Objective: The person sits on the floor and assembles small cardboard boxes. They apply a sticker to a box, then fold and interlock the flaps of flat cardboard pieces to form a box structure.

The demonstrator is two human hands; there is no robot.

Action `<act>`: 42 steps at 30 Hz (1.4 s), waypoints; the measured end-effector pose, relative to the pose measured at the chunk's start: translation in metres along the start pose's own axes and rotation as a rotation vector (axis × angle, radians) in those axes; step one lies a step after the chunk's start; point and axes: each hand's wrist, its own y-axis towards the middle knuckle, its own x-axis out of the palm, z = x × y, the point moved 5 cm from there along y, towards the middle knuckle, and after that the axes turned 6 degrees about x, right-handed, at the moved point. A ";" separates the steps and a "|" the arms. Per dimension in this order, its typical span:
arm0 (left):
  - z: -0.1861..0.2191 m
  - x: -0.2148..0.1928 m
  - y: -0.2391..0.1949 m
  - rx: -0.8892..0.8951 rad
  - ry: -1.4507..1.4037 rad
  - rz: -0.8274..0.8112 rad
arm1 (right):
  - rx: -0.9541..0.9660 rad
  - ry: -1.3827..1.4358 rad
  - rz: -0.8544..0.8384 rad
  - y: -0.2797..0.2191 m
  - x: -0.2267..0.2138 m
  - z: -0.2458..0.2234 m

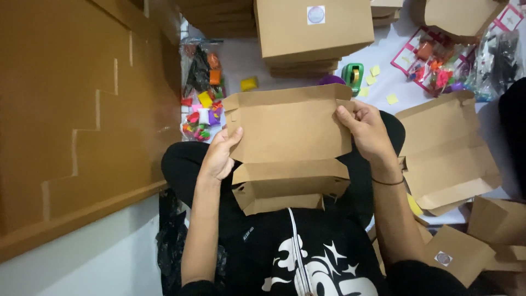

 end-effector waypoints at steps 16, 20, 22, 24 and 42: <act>0.058 0.176 -0.063 0.655 0.819 -0.007 | -0.532 -0.136 0.164 -0.056 0.027 -0.035; 0.059 0.187 -0.048 0.542 0.862 0.031 | -0.579 -0.187 0.177 -0.065 0.024 -0.043; 0.057 0.190 -0.045 0.496 0.897 0.005 | -0.586 -0.202 0.185 -0.064 0.021 -0.044; 0.060 0.192 -0.043 0.451 0.929 -0.017 | -0.596 -0.218 0.191 -0.066 0.020 -0.049; 0.028 0.149 -0.034 0.433 0.779 -0.039 | -0.129 0.266 0.019 -0.039 0.029 0.002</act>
